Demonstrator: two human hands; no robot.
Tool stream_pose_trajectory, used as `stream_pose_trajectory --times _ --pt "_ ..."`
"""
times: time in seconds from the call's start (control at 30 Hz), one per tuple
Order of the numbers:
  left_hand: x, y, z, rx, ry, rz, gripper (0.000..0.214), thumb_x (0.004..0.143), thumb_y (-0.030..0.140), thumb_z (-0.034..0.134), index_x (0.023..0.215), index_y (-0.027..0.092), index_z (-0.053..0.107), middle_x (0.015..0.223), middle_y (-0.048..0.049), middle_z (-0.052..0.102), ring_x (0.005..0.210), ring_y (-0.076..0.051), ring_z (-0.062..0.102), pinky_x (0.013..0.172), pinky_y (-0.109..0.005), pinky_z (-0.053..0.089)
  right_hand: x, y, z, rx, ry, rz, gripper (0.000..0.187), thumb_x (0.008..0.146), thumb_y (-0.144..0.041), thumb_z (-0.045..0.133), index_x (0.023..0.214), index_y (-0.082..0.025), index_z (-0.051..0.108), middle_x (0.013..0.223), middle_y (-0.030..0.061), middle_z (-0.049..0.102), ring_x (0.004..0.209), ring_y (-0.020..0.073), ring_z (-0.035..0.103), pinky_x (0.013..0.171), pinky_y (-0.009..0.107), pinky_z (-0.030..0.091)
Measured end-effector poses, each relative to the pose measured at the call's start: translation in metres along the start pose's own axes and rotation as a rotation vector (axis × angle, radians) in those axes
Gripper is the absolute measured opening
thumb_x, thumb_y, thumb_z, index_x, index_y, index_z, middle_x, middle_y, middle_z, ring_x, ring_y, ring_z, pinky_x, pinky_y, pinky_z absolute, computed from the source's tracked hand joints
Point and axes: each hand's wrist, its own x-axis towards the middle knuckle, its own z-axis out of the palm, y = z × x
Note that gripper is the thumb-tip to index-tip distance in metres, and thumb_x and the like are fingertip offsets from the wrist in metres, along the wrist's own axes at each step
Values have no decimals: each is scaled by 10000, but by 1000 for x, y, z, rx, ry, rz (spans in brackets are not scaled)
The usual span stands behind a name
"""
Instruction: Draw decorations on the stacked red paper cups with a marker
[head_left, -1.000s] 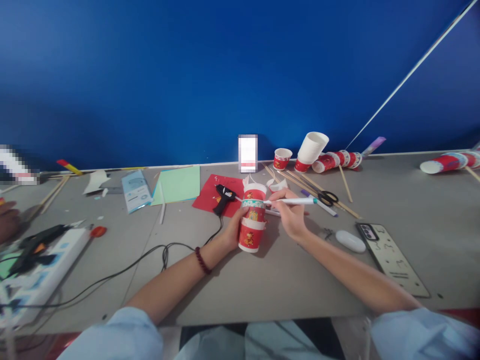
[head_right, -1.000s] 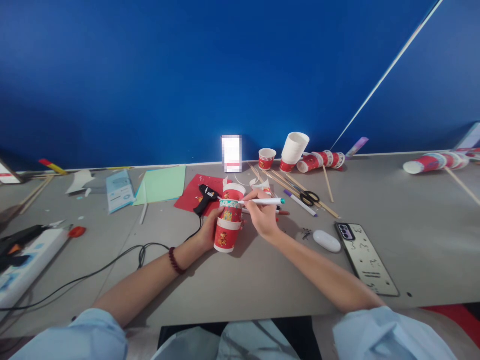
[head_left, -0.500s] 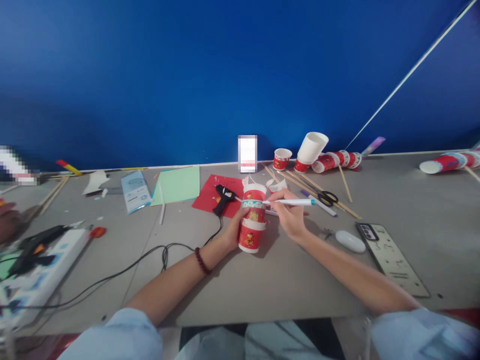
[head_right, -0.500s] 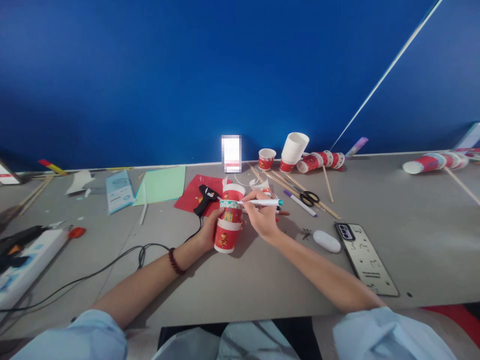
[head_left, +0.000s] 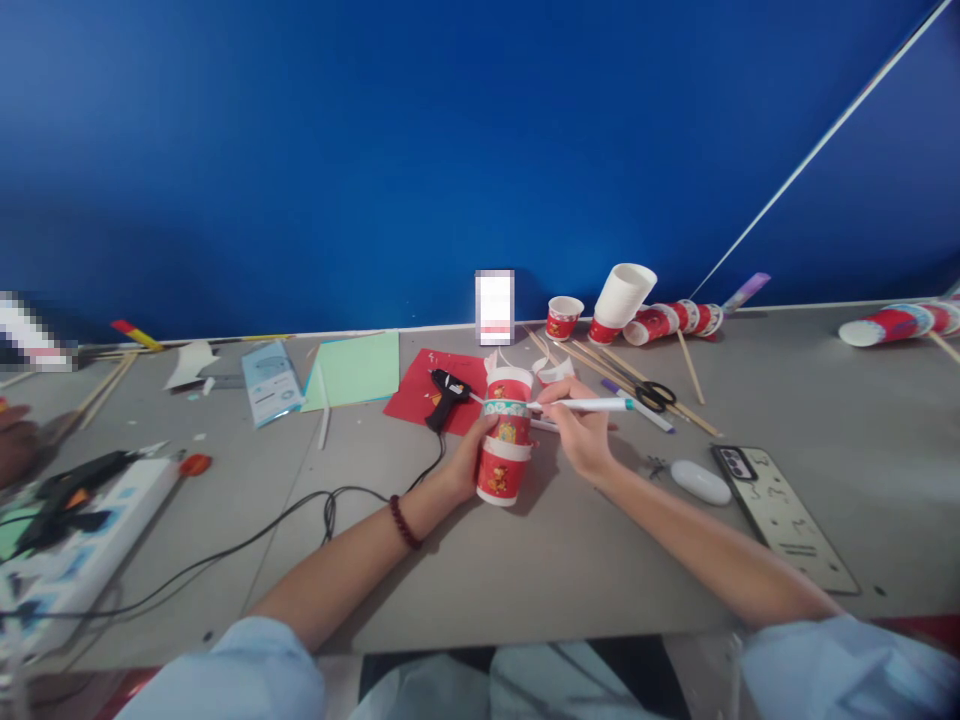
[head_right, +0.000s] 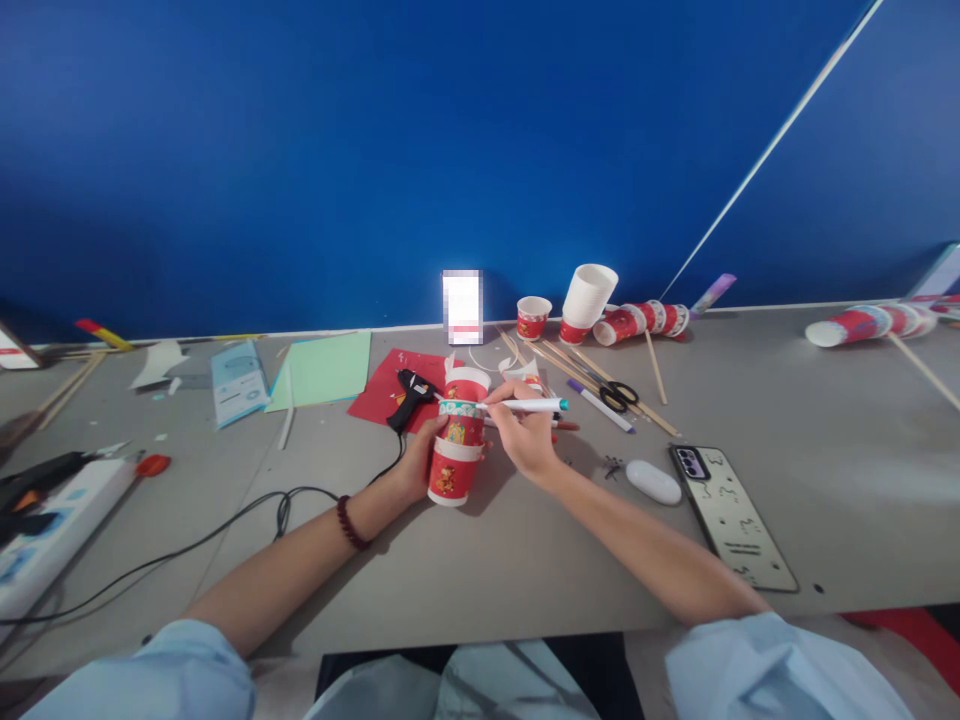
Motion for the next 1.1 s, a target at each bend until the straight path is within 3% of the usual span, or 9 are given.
stream_pose_trajectory --times 0.6,1.1 --pt "0 0 0 -25 -26 -6 456 801 404 639 1098 58 652 942 -157 746 833 -278 721 747 -341 540 0 2 0 -22 -13 -40 116 751 -178 563 653 -219 611 612 -30 583 591 140 518 582 291 389" --pt "-1 0 2 -1 -22 -13 430 855 425 573 1062 59 662 873 -153 750 771 -249 722 711 -318 545 1 1 0 1 -2 -58 117 736 -175 567 637 -228 600 607 -26 583 605 156 525 624 319 408"
